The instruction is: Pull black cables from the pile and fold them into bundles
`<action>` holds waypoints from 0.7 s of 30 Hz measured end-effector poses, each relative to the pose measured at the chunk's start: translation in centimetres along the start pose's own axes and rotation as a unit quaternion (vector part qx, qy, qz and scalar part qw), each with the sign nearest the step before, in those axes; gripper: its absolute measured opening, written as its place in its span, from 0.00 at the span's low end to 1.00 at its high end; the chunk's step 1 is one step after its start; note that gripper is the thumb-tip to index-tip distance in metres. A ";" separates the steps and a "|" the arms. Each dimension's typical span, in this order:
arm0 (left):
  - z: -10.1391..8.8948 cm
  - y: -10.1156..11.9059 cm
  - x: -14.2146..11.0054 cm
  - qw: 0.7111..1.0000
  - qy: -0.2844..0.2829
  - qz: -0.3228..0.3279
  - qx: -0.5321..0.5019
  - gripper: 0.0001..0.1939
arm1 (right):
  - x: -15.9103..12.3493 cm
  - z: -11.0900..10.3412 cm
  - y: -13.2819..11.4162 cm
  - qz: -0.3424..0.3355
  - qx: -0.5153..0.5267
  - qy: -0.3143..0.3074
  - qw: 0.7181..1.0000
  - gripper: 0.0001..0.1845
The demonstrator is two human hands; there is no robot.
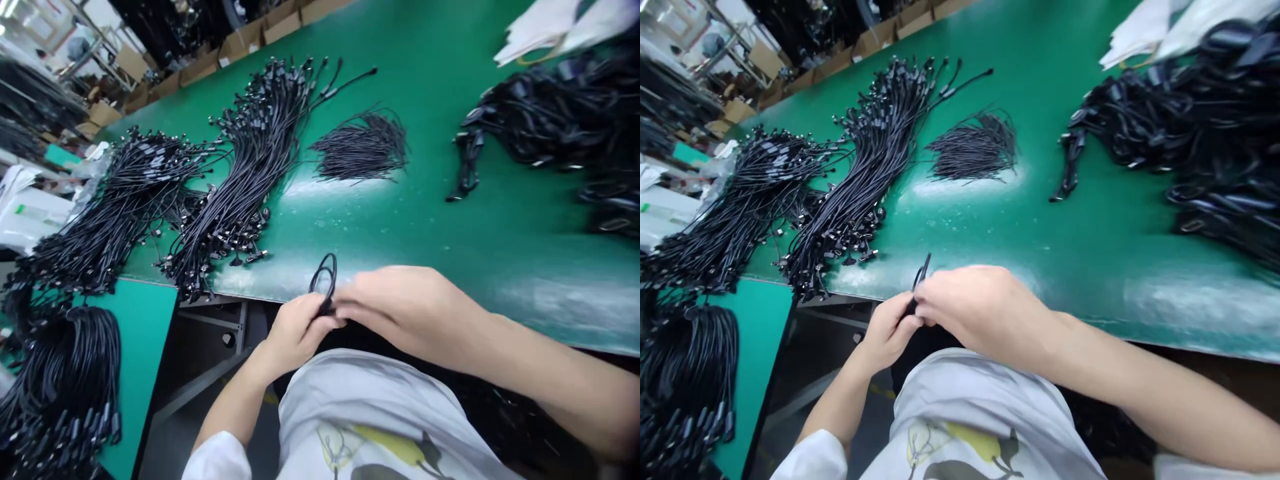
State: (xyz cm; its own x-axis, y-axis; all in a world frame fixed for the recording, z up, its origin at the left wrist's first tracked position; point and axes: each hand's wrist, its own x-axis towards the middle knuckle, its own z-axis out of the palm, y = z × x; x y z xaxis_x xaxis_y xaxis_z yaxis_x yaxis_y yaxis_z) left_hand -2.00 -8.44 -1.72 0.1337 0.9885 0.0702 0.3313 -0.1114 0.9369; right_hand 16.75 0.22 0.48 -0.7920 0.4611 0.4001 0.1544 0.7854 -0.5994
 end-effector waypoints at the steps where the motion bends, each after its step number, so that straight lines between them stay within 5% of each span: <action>1: 0.1 0.0 0.0 0.999 0.014 -0.010 -0.038 0.13 | 0.2 0.3 0.5 0.045 0.065 0.041 0.996 0.11; 4: 0.4 -0.1 0.3 0.960 0.085 -0.026 -0.264 0.14 | 0.3 2.5 1.9 0.171 0.236 0.154 0.944 0.22; 8: 1.7 -0.4 1.0 0.889 0.093 -0.129 -0.429 0.19 | 0.1 5.7 2.0 0.306 0.358 0.143 0.871 0.16; 11: 2.9 -0.9 1.3 0.844 0.115 -0.208 -0.481 0.22 | 0.0 6.1 1.7 0.329 0.408 0.137 0.841 0.17; 14: 3.2 -1.0 1.3 0.803 0.197 -0.181 -0.532 0.22 | -0.1 5.5 2.1 0.293 0.548 0.070 0.780 0.19; 19: 2.7 -0.6 1.0 0.835 0.164 -0.151 -0.503 0.25 | 0.6 5.0 2.4 0.276 0.754 0.045 0.594 0.23; 21: 2.7 -0.8 0.5 0.868 0.155 -0.142 -0.450 0.24 | 1.0 5.1 1.8 0.278 0.780 0.042 0.559 0.23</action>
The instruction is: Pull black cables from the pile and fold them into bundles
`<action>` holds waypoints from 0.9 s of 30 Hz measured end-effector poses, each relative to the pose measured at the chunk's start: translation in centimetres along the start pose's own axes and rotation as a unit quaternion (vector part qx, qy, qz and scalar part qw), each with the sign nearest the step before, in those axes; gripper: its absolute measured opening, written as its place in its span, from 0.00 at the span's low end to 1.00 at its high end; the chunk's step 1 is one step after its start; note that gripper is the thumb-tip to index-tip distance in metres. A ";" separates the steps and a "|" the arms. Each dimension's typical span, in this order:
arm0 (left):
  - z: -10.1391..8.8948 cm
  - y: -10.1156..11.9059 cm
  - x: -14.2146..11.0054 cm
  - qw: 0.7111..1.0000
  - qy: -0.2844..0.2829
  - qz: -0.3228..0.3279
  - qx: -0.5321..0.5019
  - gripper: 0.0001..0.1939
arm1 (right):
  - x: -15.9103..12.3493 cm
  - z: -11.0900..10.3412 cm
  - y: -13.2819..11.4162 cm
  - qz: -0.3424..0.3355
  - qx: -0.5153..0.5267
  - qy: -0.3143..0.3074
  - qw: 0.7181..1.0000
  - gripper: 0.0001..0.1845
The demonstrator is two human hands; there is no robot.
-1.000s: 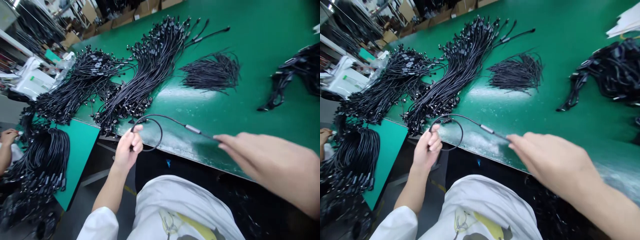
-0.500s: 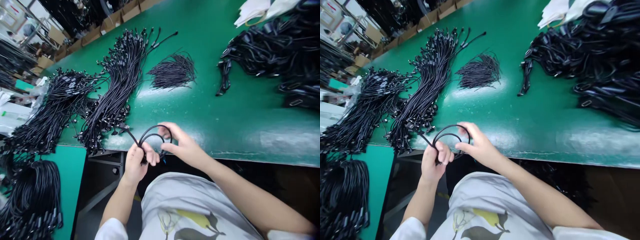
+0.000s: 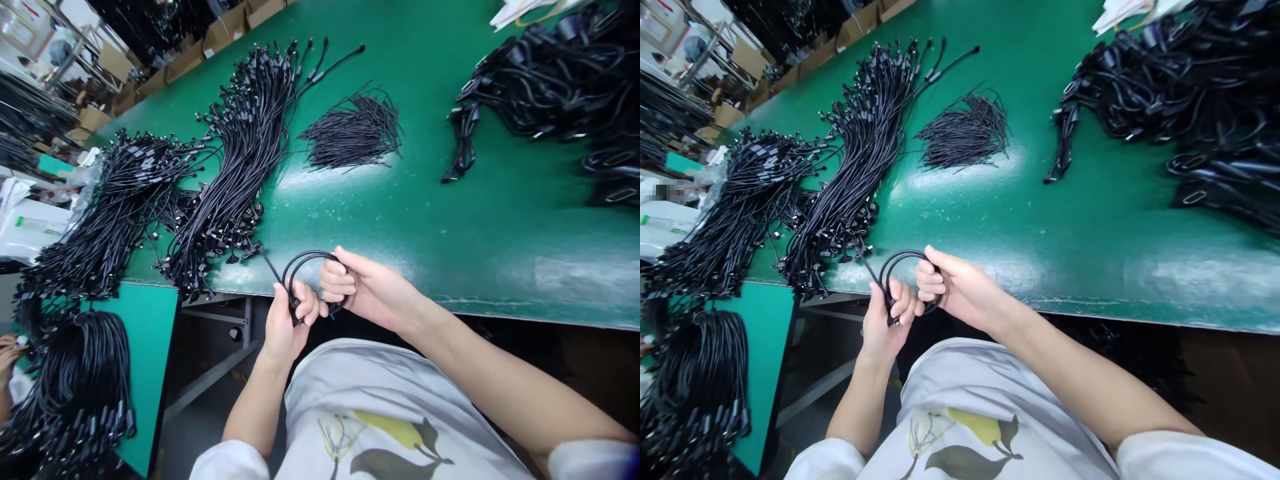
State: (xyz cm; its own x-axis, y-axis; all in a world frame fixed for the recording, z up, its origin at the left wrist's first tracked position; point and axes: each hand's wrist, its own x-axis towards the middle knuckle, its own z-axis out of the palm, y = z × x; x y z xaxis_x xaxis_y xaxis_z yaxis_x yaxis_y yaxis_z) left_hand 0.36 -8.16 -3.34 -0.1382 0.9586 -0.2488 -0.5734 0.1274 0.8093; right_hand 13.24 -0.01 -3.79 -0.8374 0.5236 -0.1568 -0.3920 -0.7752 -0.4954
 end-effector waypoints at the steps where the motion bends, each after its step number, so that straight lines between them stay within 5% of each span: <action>1: -0.2 -0.2 -0.2 0.999 -0.006 0.008 0.042 0.23 | 0.0 0.4 0.3 -0.004 -0.003 0.004 1.000 0.23; 6: -1.2 -0.7 -0.5 0.966 -0.029 0.012 0.255 0.18 | -0.7 1.6 1.7 -0.115 -0.119 0.084 0.983 0.19; 13: -2.2 0.7 0.4 0.991 -0.061 0.046 0.108 0.17 | -0.4 1.0 0.1 -0.124 -0.154 0.159 0.967 0.22; 16: -2.6 0.7 0.2 0.982 -0.117 0.011 0.150 0.16 | -0.2 0.9 0.0 -0.138 -0.103 0.174 0.970 0.20; 19: -2.7 0.1 0.0 0.960 -0.155 -0.028 0.232 0.14 | -0.3 1.1 0.5 -0.124 -0.072 0.123 0.982 0.21; 23: -2.0 -0.4 0.1 0.977 -0.080 0.007 0.198 0.11 | -0.2 1.4 1.1 -0.101 -0.080 0.049 0.990 0.24; 27: -1.2 0.8 0.4 0.994 -0.022 0.007 0.104 0.16 | 0.3 1.6 1.2 -0.157 -0.065 0.082 0.982 0.18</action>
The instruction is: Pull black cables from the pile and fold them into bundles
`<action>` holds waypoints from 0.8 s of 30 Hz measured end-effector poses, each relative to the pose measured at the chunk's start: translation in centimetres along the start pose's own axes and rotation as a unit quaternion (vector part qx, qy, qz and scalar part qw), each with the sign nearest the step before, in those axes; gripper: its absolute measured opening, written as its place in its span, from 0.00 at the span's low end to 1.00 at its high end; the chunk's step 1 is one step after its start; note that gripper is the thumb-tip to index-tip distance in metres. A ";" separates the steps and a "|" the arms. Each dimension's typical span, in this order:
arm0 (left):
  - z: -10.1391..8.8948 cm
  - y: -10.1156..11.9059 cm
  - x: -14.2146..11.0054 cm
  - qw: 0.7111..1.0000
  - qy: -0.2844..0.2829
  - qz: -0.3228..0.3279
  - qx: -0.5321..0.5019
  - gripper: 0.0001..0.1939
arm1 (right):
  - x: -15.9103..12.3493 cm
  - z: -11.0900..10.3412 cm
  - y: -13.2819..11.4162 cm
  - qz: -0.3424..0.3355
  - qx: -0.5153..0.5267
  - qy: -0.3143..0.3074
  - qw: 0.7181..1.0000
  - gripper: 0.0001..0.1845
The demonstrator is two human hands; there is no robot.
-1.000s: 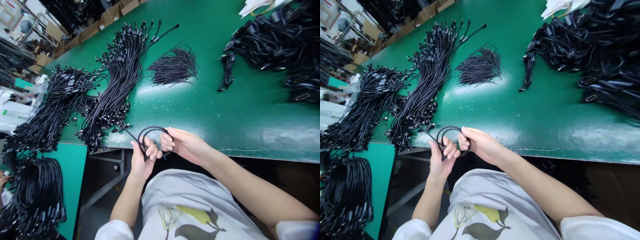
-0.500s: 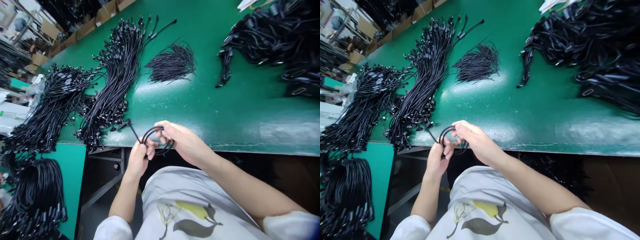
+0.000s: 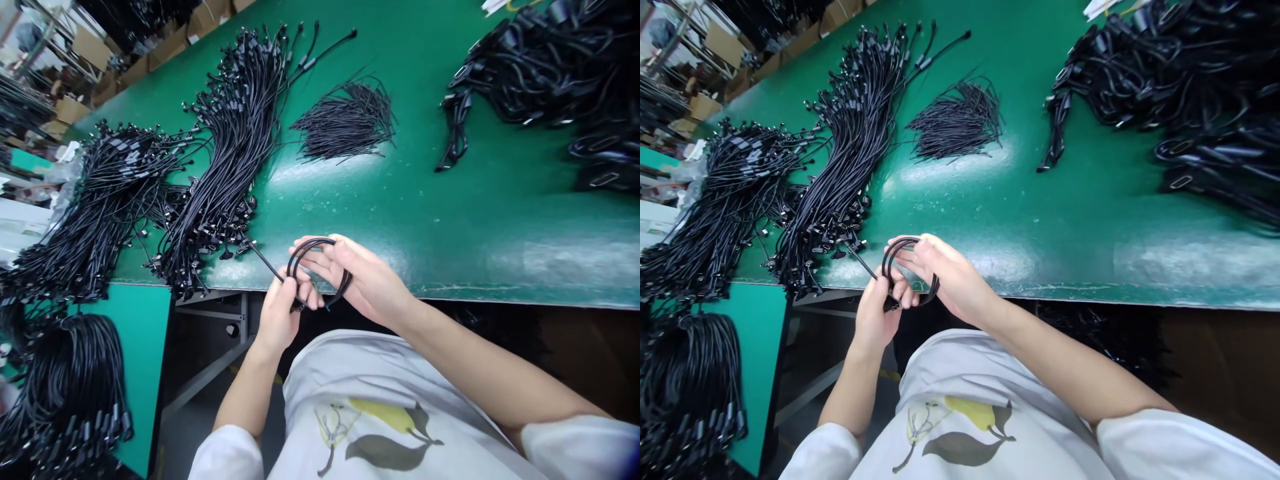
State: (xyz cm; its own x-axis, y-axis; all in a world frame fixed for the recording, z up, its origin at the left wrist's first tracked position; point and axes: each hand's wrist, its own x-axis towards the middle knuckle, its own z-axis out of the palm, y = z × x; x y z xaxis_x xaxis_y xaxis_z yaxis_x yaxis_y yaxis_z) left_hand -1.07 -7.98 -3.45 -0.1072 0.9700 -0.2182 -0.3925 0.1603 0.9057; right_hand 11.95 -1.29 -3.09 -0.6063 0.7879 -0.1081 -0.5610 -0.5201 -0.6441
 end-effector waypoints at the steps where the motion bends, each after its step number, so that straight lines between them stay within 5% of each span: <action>1: 0.0 0.3 0.1 1.000 0.002 -0.008 -0.016 0.18 | 0.1 0.0 0.0 -0.005 0.008 0.010 1.000 0.18; 7: -0.7 0.1 0.2 0.997 -0.045 -0.058 -0.032 0.24 | 0.2 -0.2 0.2 0.003 0.001 0.030 1.000 0.19; 13: -0.7 0.1 0.0 0.976 -0.130 -0.073 0.161 0.16 | -0.3 -0.4 0.5 0.074 -0.125 -0.028 0.989 0.24; 17: -0.1 0.0 0.0 0.950 -0.134 -0.061 0.275 0.16 | -0.7 -0.2 0.8 0.012 -0.199 -0.019 0.980 0.19; 21: -0.1 -1.3 0.3 0.947 -0.174 -0.083 0.255 0.12 | -0.8 0.0 0.8 -0.031 -0.249 0.016 0.968 0.18; 24: -0.4 -1.7 0.3 0.947 -0.226 -0.114 0.197 0.13 | -0.5 -0.1 0.1 -0.006 -0.240 -0.063 0.969 0.18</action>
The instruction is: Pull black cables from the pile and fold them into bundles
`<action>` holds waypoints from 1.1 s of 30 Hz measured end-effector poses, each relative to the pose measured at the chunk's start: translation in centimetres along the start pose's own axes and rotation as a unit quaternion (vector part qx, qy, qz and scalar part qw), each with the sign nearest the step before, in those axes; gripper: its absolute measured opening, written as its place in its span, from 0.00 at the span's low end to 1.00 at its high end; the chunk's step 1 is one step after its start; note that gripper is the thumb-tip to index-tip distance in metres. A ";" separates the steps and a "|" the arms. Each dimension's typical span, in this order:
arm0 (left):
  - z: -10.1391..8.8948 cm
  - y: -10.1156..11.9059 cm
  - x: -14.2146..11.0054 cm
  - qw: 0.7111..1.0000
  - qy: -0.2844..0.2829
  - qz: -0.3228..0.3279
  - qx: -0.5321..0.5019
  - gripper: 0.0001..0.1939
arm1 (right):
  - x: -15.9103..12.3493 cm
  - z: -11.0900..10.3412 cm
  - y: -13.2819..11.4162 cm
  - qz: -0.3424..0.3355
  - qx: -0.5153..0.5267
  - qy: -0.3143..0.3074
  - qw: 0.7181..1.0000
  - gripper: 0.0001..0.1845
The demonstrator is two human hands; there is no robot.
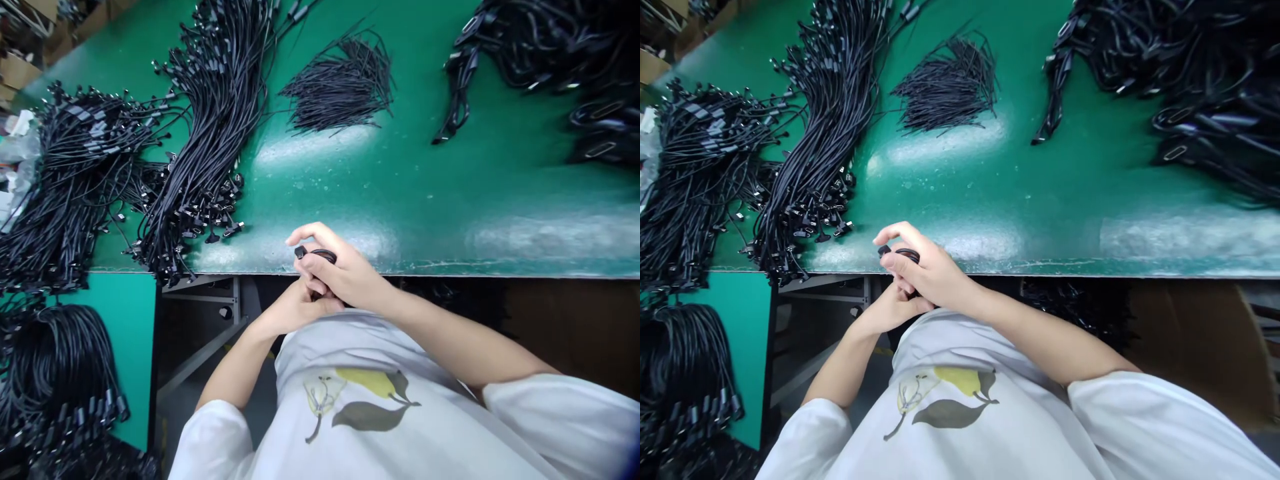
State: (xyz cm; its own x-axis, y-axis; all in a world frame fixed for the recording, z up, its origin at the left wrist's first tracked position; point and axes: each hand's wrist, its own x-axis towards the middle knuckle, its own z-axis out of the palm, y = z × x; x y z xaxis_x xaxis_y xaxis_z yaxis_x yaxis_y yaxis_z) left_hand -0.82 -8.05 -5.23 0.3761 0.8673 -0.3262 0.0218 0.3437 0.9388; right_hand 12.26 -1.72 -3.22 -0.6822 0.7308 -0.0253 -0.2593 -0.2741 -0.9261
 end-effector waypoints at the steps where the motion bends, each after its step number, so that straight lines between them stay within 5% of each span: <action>1: 0.0 0.0 -0.1 1.000 -0.024 0.000 -0.015 0.14 | 0.2 -0.3 -0.3 0.010 -0.012 -0.038 0.999 0.18; 6: 0.8 0.5 -0.5 0.975 -0.119 -0.027 -0.185 0.28 | 1.0 -1.9 -1.6 0.015 -0.004 -0.112 0.994 0.20; 15: 3.6 0.2 0.3 0.929 -0.020 -0.040 -0.367 0.37 | 1.2 -1.9 -0.4 0.012 0.086 -0.017 0.996 0.08; 22: 3.9 0.4 0.6 0.907 0.019 -0.083 -0.412 0.37 | 2.2 -2.1 0.3 0.031 0.217 -0.014 0.976 0.12; 30: 4.6 1.1 0.8 0.918 0.045 -0.077 -0.387 0.28 | 2.2 -2.5 -0.1 0.054 0.143 -0.067 0.986 0.19; 33: 4.5 0.6 0.8 0.925 0.047 -0.069 -0.371 0.24 | 2.3 -2.4 0.1 0.033 0.116 -0.012 0.993 0.22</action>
State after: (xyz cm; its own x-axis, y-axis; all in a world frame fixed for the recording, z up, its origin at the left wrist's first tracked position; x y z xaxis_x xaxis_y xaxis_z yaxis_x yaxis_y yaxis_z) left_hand 3.68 -8.74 -4.47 0.3338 0.8128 -0.4775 -0.5917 0.5750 0.5651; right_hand 12.26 1.45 -4.31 -0.7184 0.6919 -0.0723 -0.3610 -0.4596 -0.8114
